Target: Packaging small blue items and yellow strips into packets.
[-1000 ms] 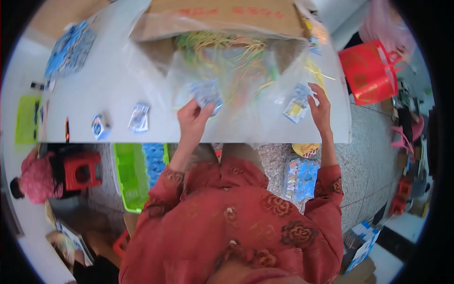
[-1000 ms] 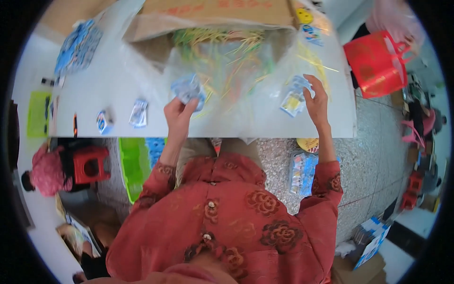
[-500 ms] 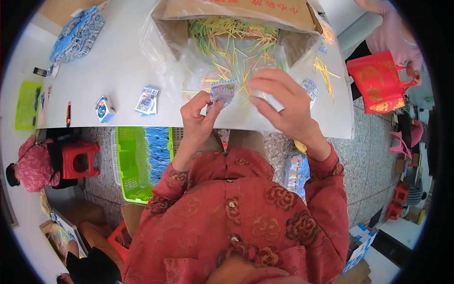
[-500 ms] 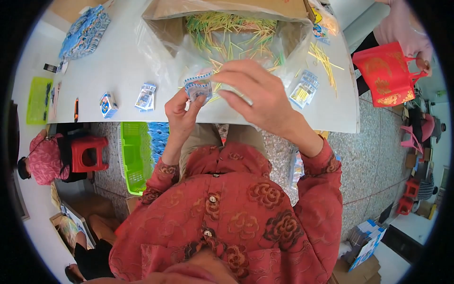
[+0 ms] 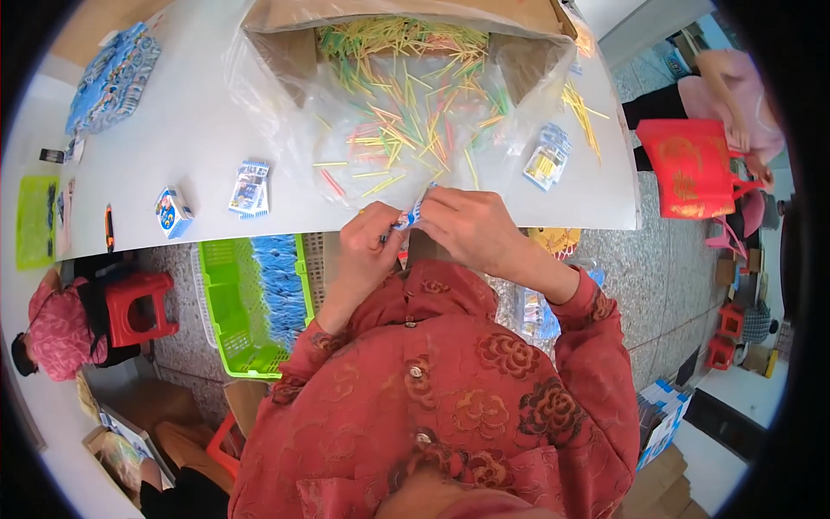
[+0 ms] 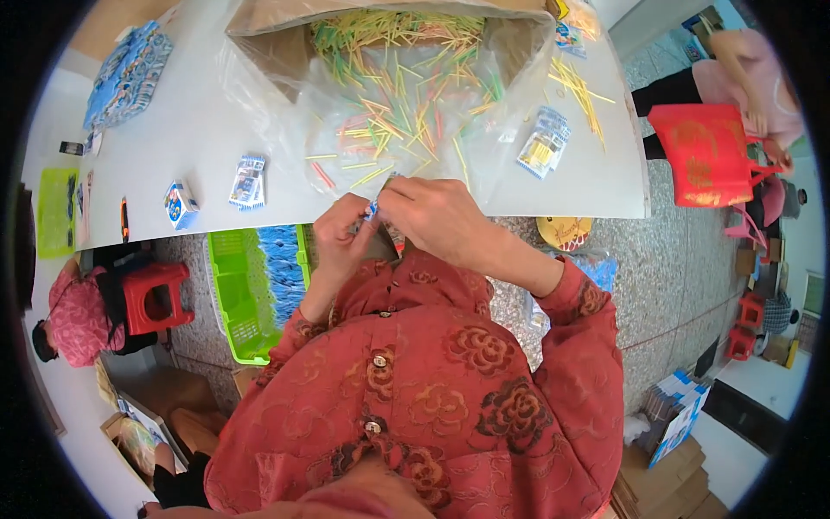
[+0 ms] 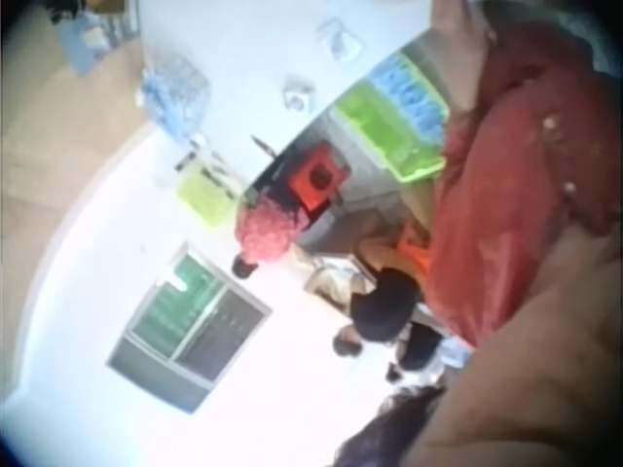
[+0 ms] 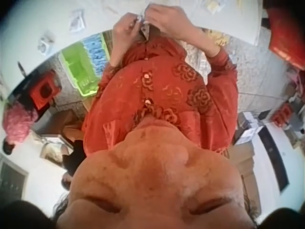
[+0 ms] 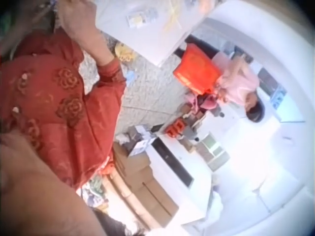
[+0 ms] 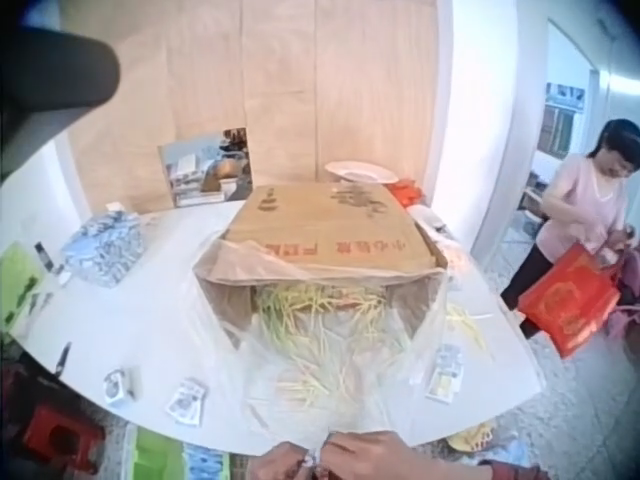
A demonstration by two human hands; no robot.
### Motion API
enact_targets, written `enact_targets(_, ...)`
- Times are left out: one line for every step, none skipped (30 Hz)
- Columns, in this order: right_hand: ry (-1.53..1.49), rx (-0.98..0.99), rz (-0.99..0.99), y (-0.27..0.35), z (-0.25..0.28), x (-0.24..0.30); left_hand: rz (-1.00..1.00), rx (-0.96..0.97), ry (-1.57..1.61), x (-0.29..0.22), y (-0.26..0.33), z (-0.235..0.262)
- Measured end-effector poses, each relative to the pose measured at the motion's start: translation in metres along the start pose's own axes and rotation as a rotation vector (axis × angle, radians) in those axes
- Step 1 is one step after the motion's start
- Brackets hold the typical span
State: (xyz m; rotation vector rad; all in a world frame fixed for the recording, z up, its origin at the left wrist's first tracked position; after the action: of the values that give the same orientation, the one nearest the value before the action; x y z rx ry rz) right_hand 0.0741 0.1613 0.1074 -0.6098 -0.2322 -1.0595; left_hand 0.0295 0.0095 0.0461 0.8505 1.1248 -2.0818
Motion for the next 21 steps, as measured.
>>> enact_targets(0.001,0.019,-0.010,-0.002,0.003,-0.001,0.055,0.023,0.050,0.000,0.000,-0.002)
enact_targets(0.001,0.038,-0.019,-0.004,0.004,-0.003,0.059,0.020,0.046,0.000,-0.001,-0.003)
enact_targets(-0.001,0.040,-0.020,-0.005,0.003,-0.004,0.083,0.016,0.064,0.002,-0.002,-0.005)
enact_targets(-0.024,0.001,0.002,-0.007,0.001,-0.004,0.107,0.011,0.082,0.004,-0.003,-0.007)
enact_targets(-0.047,-0.037,0.026,-0.009,0.000,-0.005,0.110,0.010,0.082,0.008,-0.003,-0.008)
enact_targets(-0.048,-0.034,0.028,-0.012,-0.003,-0.007,0.117,-0.006,0.122,0.014,-0.003,-0.008)
enact_targets(-0.153,-0.074,0.054,-0.015,-0.005,-0.010,0.124,-0.024,0.161,0.021,-0.001,-0.009)
enact_targets(-0.258,-0.112,0.080,-0.019,-0.006,-0.014,0.127,-0.028,0.160,0.030,0.003,-0.011)
enact_targets(-0.261,-0.106,0.086,-0.023,-0.007,-0.020,0.200,-0.075,0.248,0.042,0.007,-0.012)
enact_targets(-0.427,-0.181,-0.063,-0.027,-0.006,-0.032,0.271,-0.123,0.338,0.052,0.010,-0.012)
enact_targets(-0.592,-0.253,-0.215,-0.031,-0.005,-0.045,0.272,-0.133,0.337,0.063,0.012,-0.008)
enact_targets(-0.587,-0.247,-0.217,-0.033,-0.003,-0.060,0.378,-0.184,0.365,0.075,0.012,-0.002)
enact_targets(-0.538,-0.259,-0.347,-0.032,-0.006,-0.082,0.485,-0.231,0.390,0.087,0.014,0.004)
enact_targets(-0.484,-0.272,-0.479,-0.031,-0.009,-0.101,0.489,-0.229,0.397,0.095,0.012,0.010)
enact_targets(-0.481,-0.268,-0.483,-0.031,-0.014,-0.113,0.473,-0.293,0.419,0.103,0.011,0.018)
enact_targets(-0.432,-0.196,-0.459,-0.032,-0.023,-0.124,0.457,-0.362,0.439,0.111,0.010,0.025)
enact_targets(-0.383,-0.124,-0.434,-0.033,-0.032,-0.132,0.460,-0.367,0.443,0.119,0.010,0.029)
enact_targets(-0.384,-0.115,-0.432,-0.035,-0.044,-0.140,0.445,-0.404,0.426,0.130,0.011,0.032)
enact_targets(-0.337,-0.051,-0.404,-0.038,-0.056,-0.143,0.428,-0.437,0.412,0.135,0.011,0.034)
enact_targets(-0.290,0.012,-0.377,-0.041,-0.067,-0.147,0.430,-0.441,0.416,0.141,0.012,0.033)
enact_targets(-0.288,0.017,-0.375,-0.044,-0.074,-0.150,0.442,-0.427,0.403,0.145,0.012,0.034)
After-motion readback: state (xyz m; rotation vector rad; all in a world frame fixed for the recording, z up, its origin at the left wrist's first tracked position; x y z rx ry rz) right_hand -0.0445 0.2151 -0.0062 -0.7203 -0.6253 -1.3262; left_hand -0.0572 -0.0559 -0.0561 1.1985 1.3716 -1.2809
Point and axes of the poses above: each hand's wrist, its own y-axis away from the middle knuckle, its own z-axis out of the back of the hand, x = y × z, the point moved 2 cm from there along -y, towards the middle knuckle, and after that the axes turned 5 degrees about -y, right-handed, at the moved point
